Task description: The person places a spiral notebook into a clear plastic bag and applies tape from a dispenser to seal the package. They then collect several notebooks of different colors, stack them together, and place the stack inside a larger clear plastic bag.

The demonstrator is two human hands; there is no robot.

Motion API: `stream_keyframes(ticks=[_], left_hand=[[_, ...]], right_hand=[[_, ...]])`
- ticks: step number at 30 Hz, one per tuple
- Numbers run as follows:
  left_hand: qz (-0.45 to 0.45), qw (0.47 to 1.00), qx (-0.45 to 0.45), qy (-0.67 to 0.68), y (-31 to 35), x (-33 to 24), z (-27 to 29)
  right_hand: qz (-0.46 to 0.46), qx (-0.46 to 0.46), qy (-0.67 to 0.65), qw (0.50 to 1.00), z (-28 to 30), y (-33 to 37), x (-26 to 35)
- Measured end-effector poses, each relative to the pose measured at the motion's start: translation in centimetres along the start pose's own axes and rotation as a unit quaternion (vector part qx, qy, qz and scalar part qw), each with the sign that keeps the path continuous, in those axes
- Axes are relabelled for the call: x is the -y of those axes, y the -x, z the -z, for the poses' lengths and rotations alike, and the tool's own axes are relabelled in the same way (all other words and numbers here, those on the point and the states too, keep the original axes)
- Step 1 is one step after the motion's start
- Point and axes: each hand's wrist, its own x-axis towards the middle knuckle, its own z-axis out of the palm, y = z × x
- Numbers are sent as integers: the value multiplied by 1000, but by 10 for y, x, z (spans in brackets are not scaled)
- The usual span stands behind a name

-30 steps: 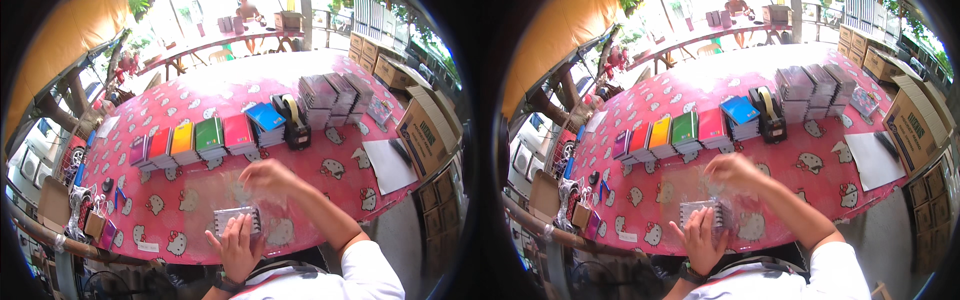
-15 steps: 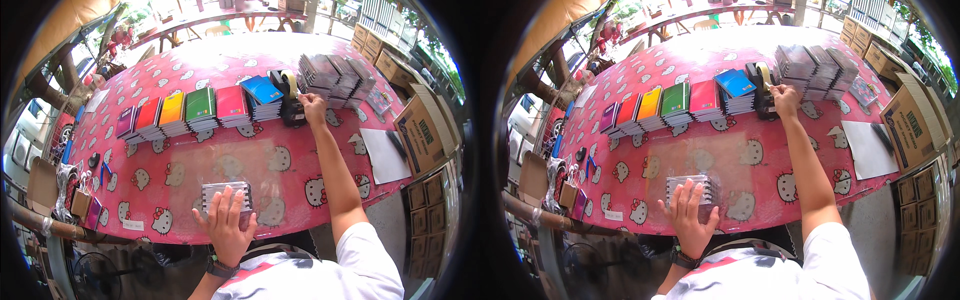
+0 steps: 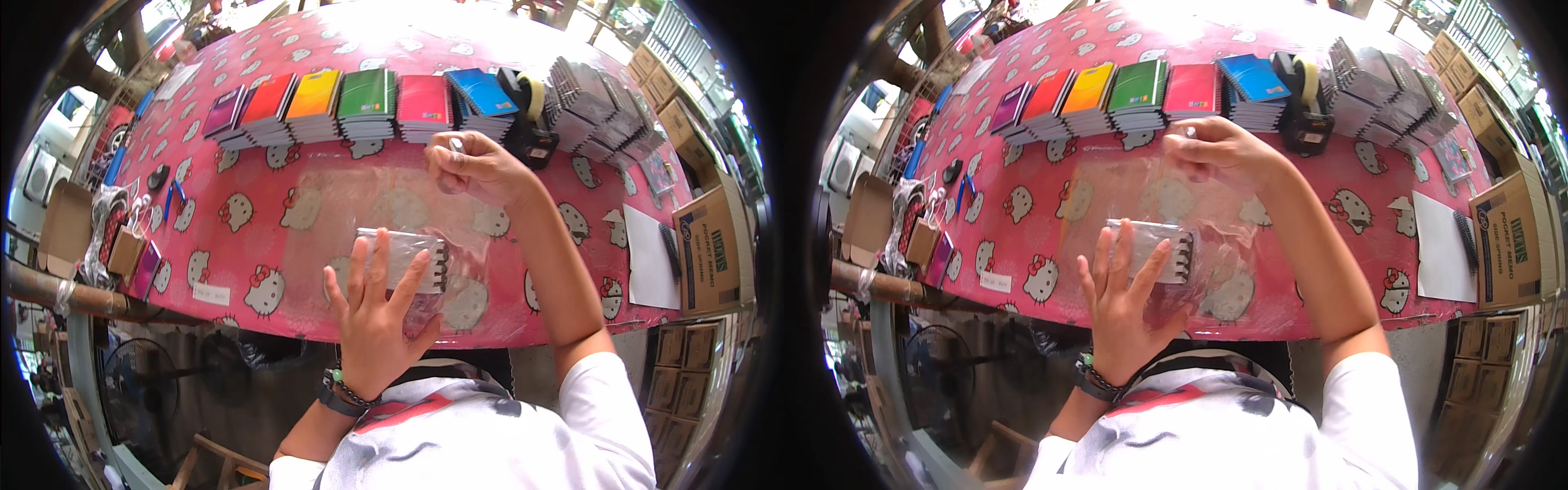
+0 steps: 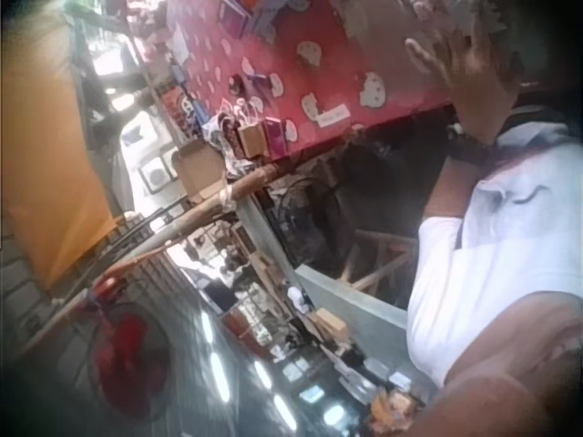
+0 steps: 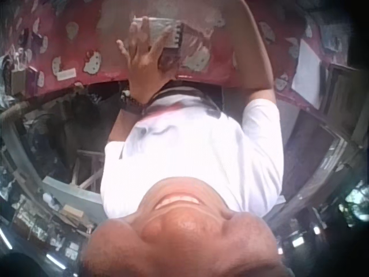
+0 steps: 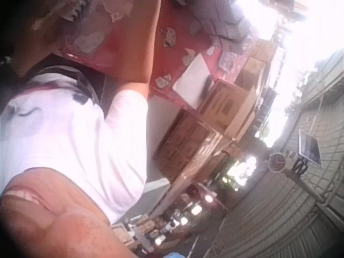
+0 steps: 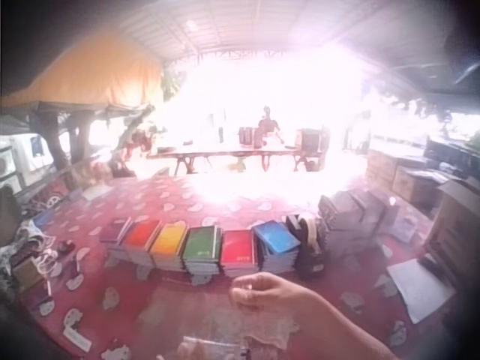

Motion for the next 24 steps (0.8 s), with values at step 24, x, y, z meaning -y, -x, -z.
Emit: stream_keyframes(ticks=[24], left_hand=[[2, 999, 37, -30, -3, 12, 11]], right_hand=[[-37, -312, 779, 542, 95, -2, -16]])
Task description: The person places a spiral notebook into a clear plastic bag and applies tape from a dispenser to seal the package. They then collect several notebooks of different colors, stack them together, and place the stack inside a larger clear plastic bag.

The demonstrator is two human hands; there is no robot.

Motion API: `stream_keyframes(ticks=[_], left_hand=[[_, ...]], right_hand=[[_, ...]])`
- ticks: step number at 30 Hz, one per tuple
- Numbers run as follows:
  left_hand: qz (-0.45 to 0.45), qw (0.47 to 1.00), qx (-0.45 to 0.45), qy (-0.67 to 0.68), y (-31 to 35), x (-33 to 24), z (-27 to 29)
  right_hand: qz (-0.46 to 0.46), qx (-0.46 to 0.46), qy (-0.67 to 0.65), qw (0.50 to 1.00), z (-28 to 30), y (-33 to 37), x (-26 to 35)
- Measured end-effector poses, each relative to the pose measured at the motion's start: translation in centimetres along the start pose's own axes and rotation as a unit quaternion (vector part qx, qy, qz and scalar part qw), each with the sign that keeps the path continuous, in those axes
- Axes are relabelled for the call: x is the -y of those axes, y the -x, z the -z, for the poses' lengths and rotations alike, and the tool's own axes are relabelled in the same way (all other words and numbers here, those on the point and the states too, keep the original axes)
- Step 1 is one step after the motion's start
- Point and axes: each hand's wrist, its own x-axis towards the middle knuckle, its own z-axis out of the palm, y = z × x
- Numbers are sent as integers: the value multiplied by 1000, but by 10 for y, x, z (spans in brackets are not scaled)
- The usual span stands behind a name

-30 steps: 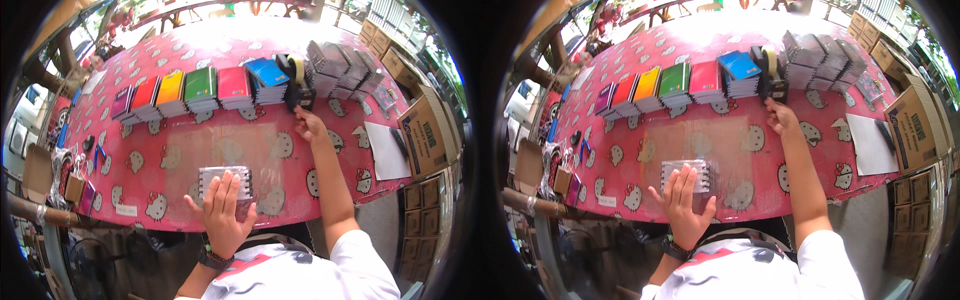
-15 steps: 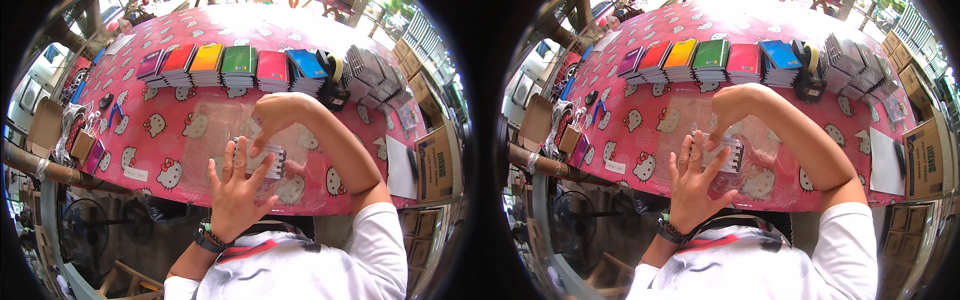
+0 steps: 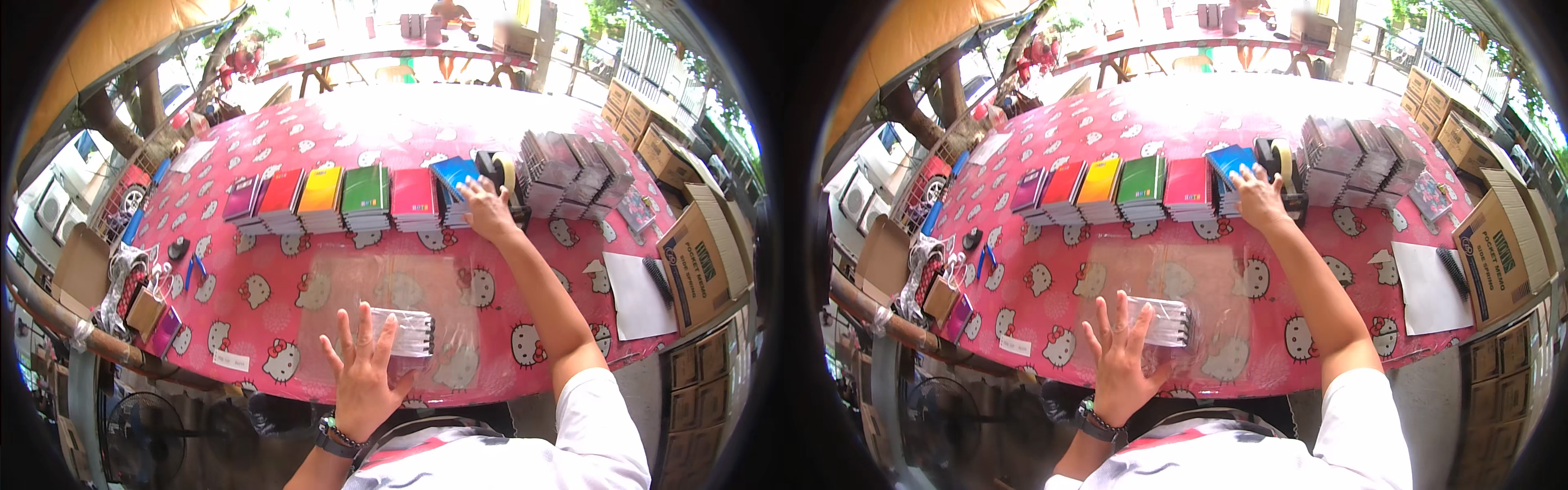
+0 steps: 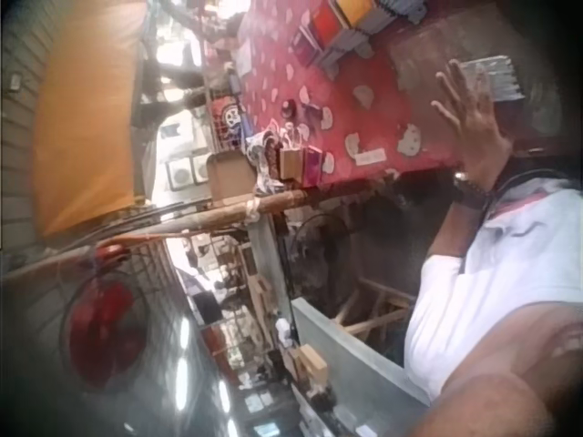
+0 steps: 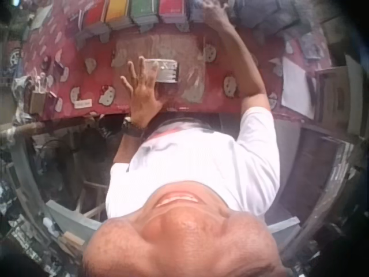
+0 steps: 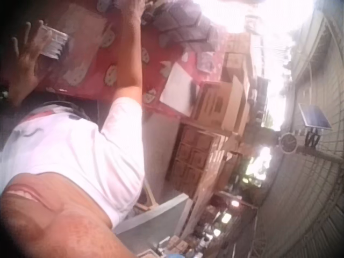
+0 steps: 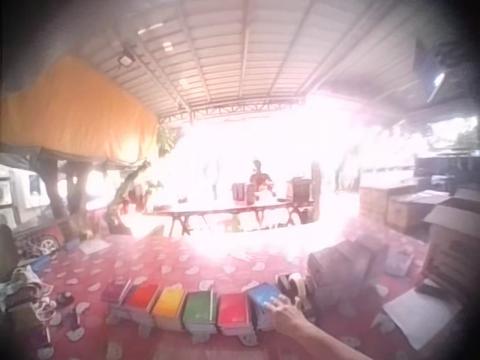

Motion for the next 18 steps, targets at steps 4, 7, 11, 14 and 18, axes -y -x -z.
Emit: stream_keyframes(ticks=[4, 7, 11, 14, 18], left_hand=[[3, 1000, -10, -14, 3, 6, -1], [-30, 999, -4, -34, -9, 3, 8], [-138, 988, 20, -62, -44, -7, 19], [-176, 975, 119, -61, -67, 5, 15], [-162, 977, 28, 134, -65, 26, 33]], right_hand=[[-20, 26, 15, 999, -14, -12, 29], [-70, 28, 12, 997, -14, -18, 37], [-75, 19, 20, 997, -13, -14, 31], [-18, -78, -107, 991, 7, 14, 44], [35, 103, -460, 881, 23, 65, 29]])
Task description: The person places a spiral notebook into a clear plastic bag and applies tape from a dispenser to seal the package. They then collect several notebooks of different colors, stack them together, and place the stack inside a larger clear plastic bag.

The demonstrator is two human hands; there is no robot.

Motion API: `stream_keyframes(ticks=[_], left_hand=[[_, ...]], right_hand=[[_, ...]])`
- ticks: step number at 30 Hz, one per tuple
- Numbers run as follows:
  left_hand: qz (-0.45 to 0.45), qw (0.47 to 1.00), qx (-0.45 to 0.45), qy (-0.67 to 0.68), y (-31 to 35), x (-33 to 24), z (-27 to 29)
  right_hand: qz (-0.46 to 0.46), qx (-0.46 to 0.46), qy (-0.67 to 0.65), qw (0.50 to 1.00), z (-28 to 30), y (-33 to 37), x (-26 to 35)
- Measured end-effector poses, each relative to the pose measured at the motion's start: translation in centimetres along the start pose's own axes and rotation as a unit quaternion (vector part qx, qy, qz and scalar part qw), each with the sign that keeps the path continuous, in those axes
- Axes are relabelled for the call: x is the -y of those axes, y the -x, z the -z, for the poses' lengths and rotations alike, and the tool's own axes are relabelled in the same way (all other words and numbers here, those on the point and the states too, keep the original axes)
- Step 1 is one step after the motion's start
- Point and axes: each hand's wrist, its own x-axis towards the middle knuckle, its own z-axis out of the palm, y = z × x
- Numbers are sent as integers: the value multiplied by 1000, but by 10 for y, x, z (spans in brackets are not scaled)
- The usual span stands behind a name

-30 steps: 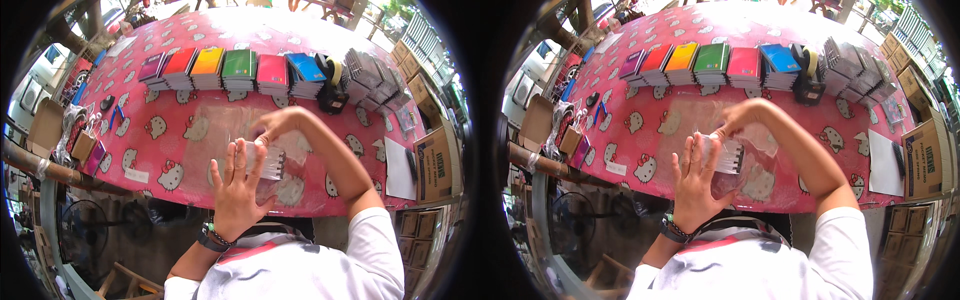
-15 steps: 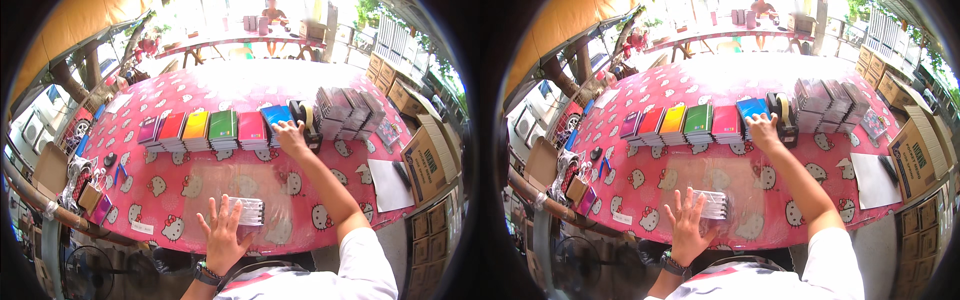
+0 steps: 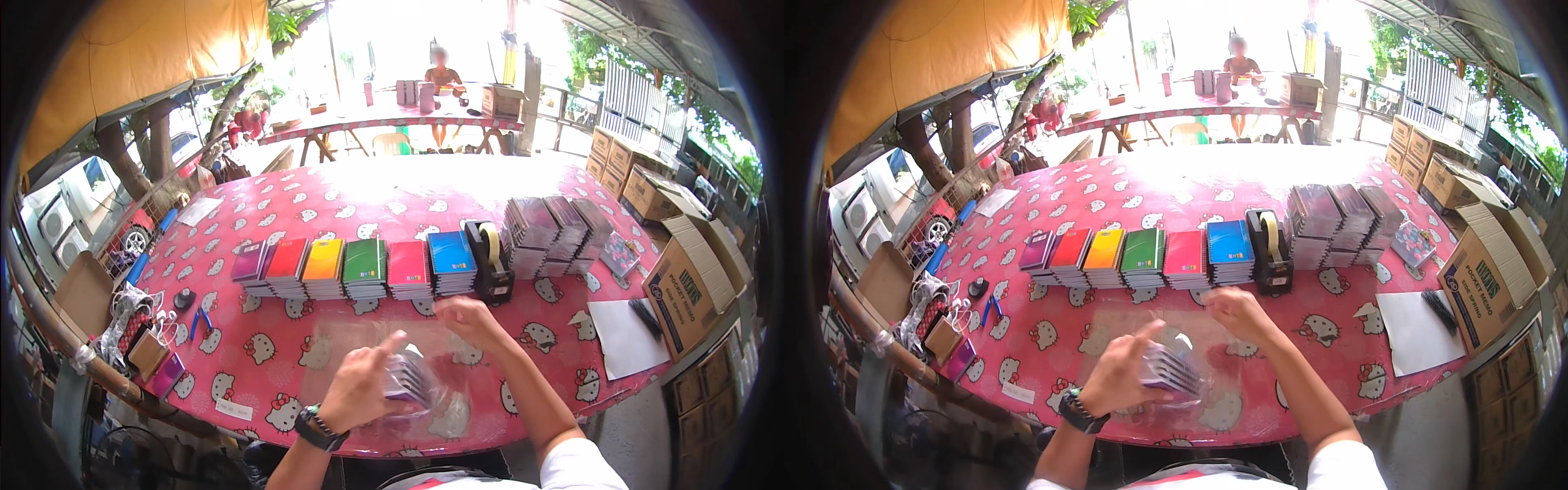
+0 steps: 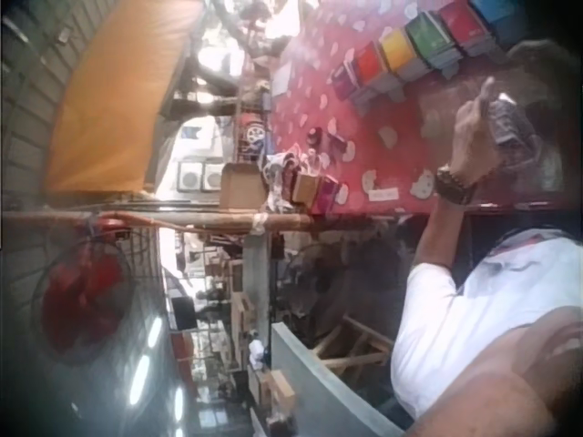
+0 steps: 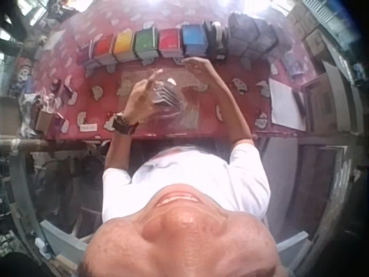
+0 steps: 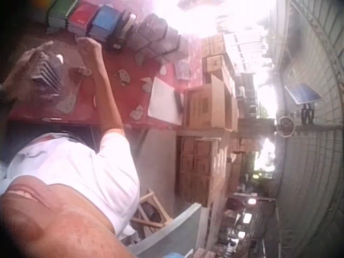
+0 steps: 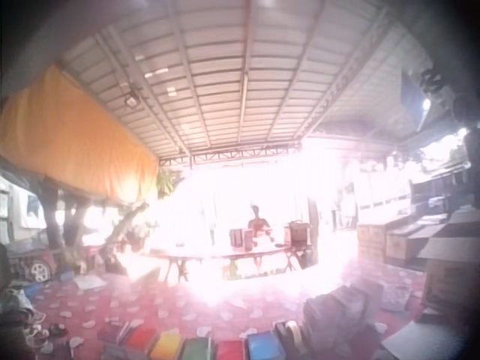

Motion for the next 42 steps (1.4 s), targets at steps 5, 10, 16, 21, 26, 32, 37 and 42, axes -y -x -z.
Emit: stream_keyframes(ticks=[5, 10, 16, 21, 26, 32, 37, 42], left_hand=[[73, 742, -316, 587, 19, 0, -7], [96, 920, -155, 347, 66, 58, -63], [73, 926, -141, 342, 60, 40, -68], [72, 881, -167, 436, 30, 16, -42], [136, 897, -239, 346, 19, -2, -6], [119, 936, -281, 177, 7, -7, 19], [-16, 902, -224, 369, 57, 40, 15], [51, 959, -177, 217, 60, 33, -77]], right_hand=[[-79, 141, -470, 868, -23, 69, 25], [-41, 58, -467, 881, -79, 62, 61], [13, 47, -425, 904, -90, 72, 84], [28, 56, -462, 885, -55, 50, 106], [-5, 48, -82, 995, -23, 34, 127], [125, -65, -4, 990, -16, 10, 145], [142, 26, -273, 951, -2, 44, 103], [25, 81, -237, 968, -79, 79, 80]])
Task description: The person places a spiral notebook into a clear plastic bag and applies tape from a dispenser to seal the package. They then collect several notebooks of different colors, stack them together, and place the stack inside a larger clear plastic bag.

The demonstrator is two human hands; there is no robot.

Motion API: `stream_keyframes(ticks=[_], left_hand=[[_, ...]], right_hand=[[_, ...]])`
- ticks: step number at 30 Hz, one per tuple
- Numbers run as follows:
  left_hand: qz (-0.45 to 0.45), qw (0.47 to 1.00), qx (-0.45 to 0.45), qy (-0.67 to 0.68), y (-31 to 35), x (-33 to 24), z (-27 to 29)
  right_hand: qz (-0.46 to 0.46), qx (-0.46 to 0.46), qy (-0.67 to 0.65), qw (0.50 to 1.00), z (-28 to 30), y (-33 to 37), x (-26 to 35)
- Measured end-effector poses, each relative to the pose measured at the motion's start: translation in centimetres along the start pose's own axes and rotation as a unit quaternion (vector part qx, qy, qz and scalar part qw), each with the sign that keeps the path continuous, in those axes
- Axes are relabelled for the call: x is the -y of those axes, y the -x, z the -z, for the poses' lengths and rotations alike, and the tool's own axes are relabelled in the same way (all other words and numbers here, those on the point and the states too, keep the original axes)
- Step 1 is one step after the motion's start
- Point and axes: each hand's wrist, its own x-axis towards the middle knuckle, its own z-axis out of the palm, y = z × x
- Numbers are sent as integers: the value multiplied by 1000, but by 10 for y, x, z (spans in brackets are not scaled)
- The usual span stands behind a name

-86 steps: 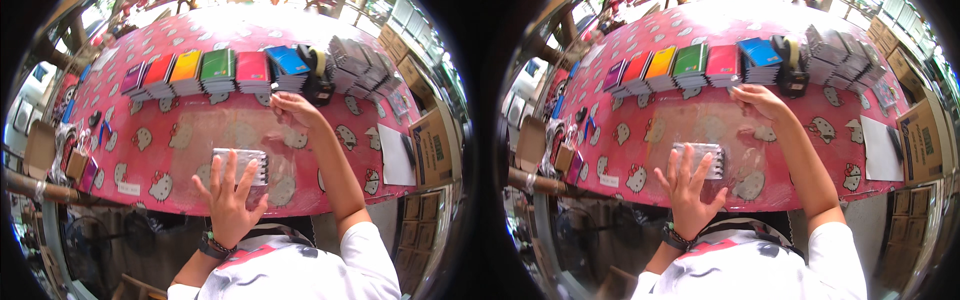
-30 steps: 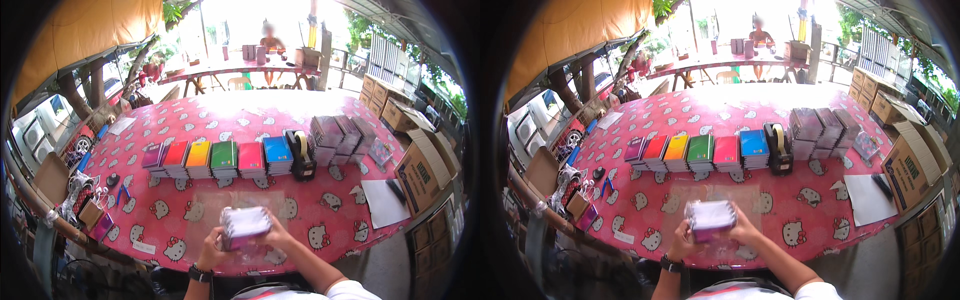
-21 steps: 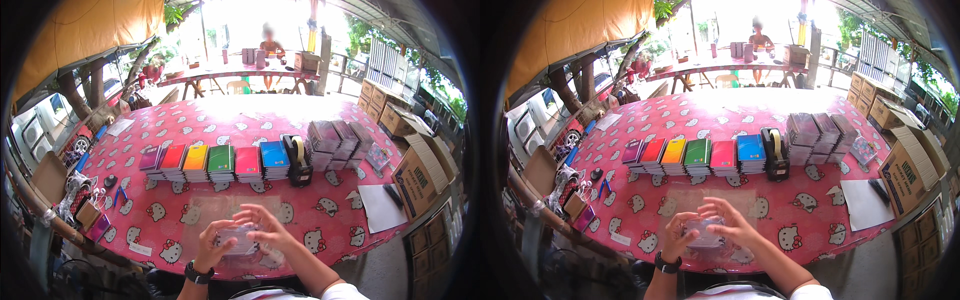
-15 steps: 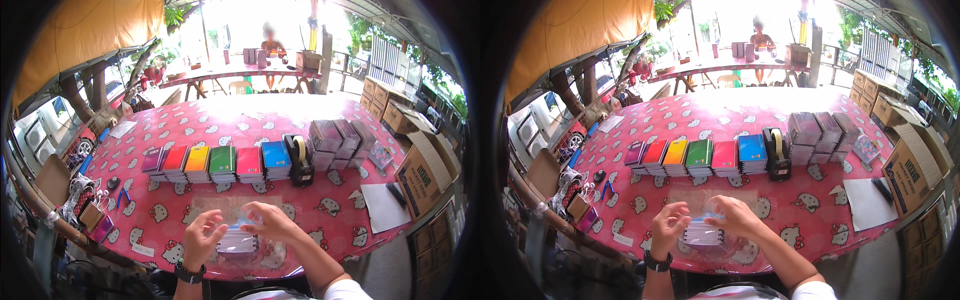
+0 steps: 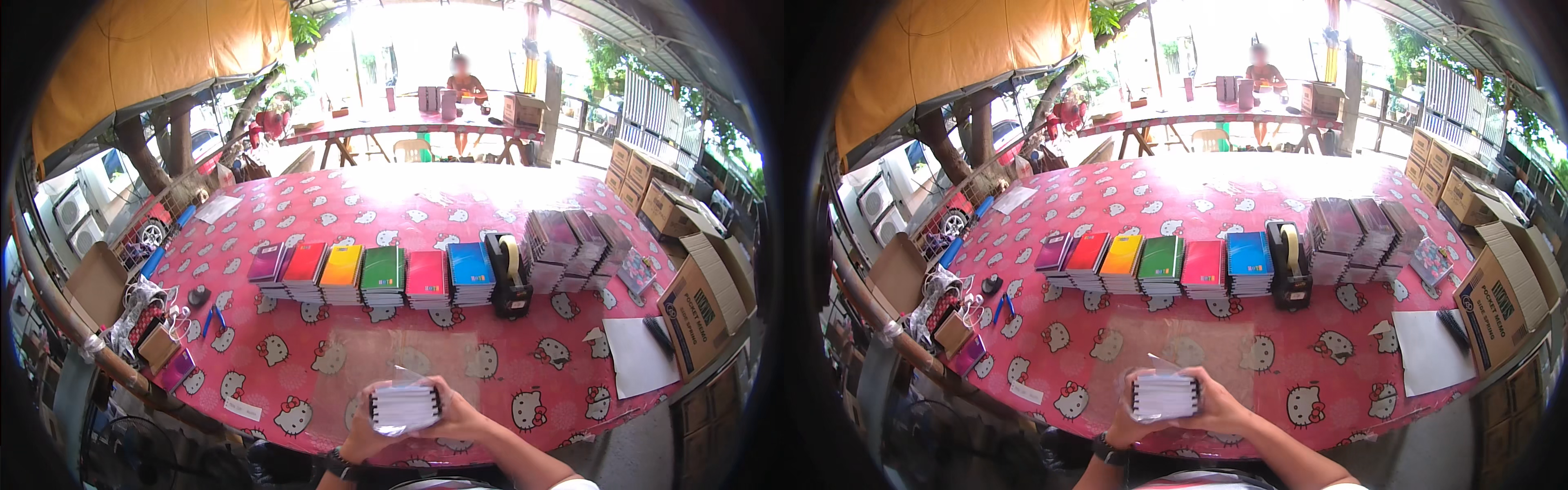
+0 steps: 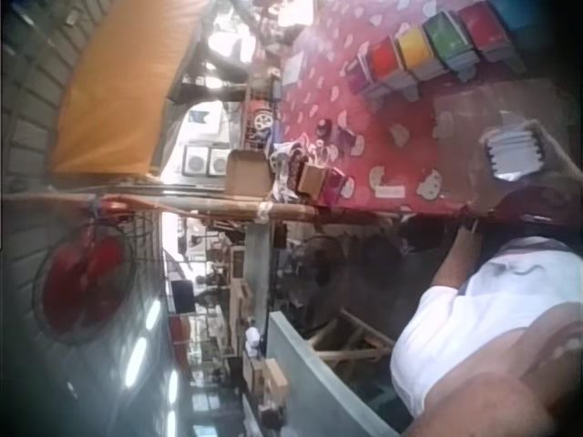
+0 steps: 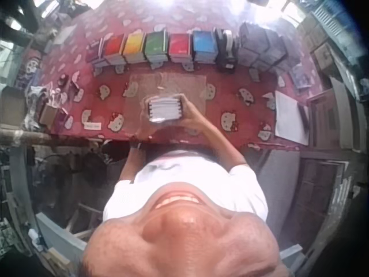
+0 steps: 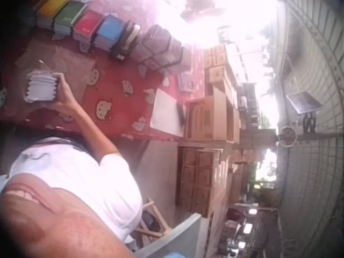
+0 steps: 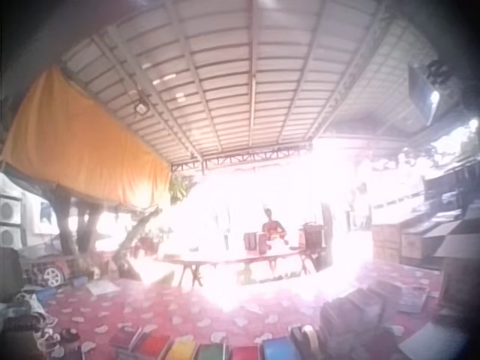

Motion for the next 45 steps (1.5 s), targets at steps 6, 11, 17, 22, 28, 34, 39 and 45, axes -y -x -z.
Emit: stream_keyframes(ticks=[6, 11, 17, 22, 28, 34, 39, 45], left_hand=[[85, 993, 29, 80, -23, -10, 5], [-26, 999, 28, 11, -47, -21, 8], [-179, 958, 100, -201, -59, -53, 38], [-122, 990, -20, 69, -40, -34, 52], [8, 996, -15, 91, 1, 3, -6], [106, 950, -32, 292, -9, -12, -36], [3, 995, -59, 76, -25, -44, -17], [-145, 956, 63, -248, -49, -68, 13]], right_hand=[[40, -17, -87, 995, 14, -23, 16], [105, -83, 50, 990, 30, -37, 45], [61, 5, 76, 995, 58, -16, 42], [-69, -20, 104, 992, 43, 6, 7], [-131, -27, 6, 991, 19, 6, 5], [-42, -69, 93, 992, 17, 9, 12], [1, -96, 63, 993, 13, 9, 7], [83, -135, 66, 985, 52, 21, 17]])
